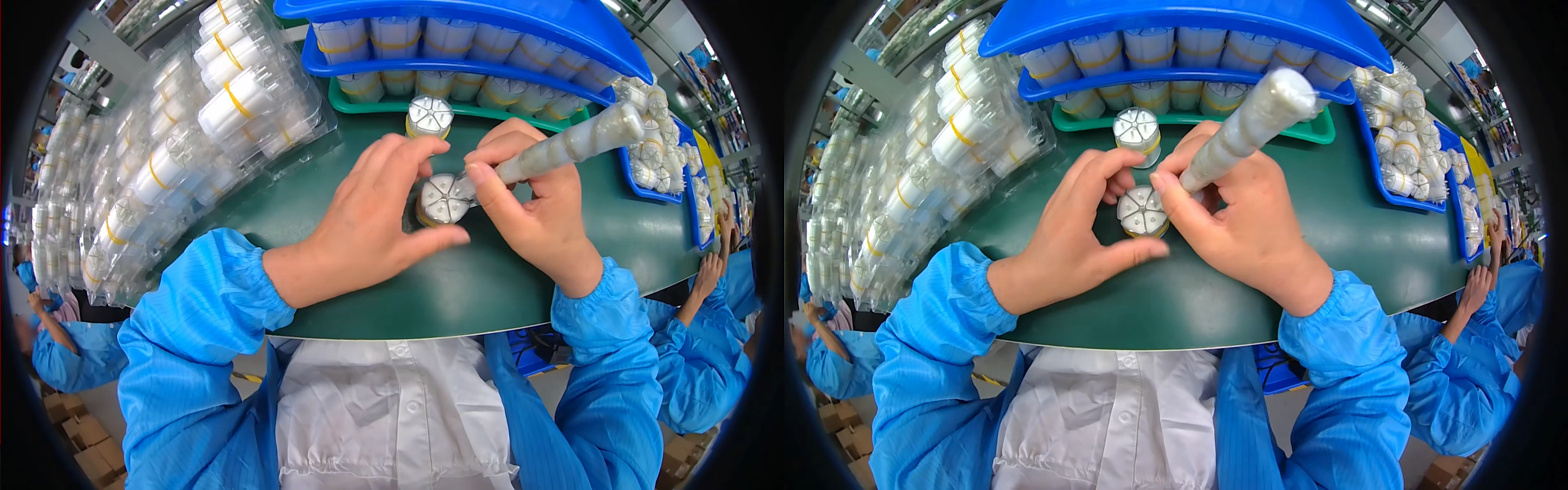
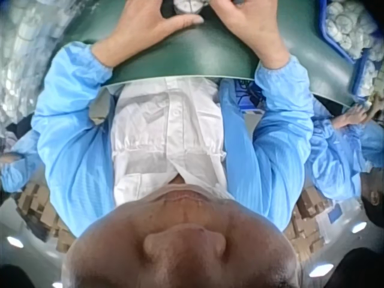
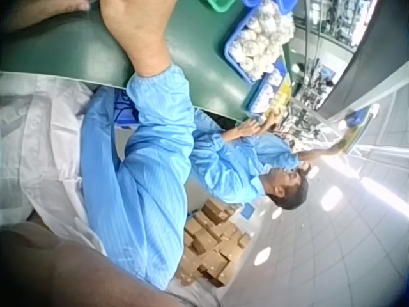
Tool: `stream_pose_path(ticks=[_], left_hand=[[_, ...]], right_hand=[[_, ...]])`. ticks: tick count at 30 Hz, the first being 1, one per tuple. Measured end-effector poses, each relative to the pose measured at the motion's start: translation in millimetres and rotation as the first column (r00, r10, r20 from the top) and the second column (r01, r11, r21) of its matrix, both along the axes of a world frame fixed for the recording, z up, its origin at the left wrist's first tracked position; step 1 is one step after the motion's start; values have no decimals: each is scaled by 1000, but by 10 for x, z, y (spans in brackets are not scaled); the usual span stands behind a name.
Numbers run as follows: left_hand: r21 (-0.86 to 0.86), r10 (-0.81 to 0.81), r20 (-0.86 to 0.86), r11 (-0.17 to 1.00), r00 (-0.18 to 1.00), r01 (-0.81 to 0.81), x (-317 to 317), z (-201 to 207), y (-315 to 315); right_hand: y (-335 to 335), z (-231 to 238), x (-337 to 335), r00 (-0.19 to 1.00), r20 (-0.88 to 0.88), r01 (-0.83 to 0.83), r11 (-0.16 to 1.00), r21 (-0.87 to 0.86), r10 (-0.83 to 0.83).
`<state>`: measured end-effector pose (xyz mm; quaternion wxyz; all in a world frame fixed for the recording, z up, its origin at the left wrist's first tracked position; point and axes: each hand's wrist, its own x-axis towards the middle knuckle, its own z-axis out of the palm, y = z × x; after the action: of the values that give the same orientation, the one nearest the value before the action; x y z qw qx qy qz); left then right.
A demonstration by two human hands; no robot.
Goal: The person repeatedly picks up small white cylindrical objects and uses a clear plastic tool to press or adjust the top of each object. They place the treated objects into blue trays and occasionally move stacks of clear plastic packaging on the table. The task continues in a repetitive loop throughout the clip.
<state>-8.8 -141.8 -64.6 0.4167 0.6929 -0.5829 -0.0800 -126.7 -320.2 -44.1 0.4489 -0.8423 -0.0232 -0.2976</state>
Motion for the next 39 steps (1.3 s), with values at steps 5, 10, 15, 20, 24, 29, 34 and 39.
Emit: stream_pose_path(ticks=[5,10,15,20,24,29,34,39], left_hand=[[-78,-27,-84,997,996,21,-17,-37,6],[-179,-87,-124,982,988,64,-23,-74,-31],[-92,-108,-32,990,994,105,28,-34,-2],[-102,-61,-27,993,998,58,19,-7,-11],[-67,131,49,990,990,-127,22,127,118],[-74,314,389,948,866,-311,212,273,76],[-21,249,607,955,755,-297,94,424,-199],[52,185,649,957,738,-286,201,388,-359]], right_hand=[[-39,7,-10,999,40,16,992,126,-22],[-73,33,-13,1000,1,-23,998,52,23],[-39,-27,3,998,-13,-54,998,37,54],[-81,-23,-1,997,80,-1,999,37,-2],[-217,2,12,986,64,140,978,157,-152],[-140,61,25,988,-3,154,983,97,-155],[-115,0,12,984,23,177,984,-37,-176],[-116,-6,17,979,63,199,976,-86,-194]])
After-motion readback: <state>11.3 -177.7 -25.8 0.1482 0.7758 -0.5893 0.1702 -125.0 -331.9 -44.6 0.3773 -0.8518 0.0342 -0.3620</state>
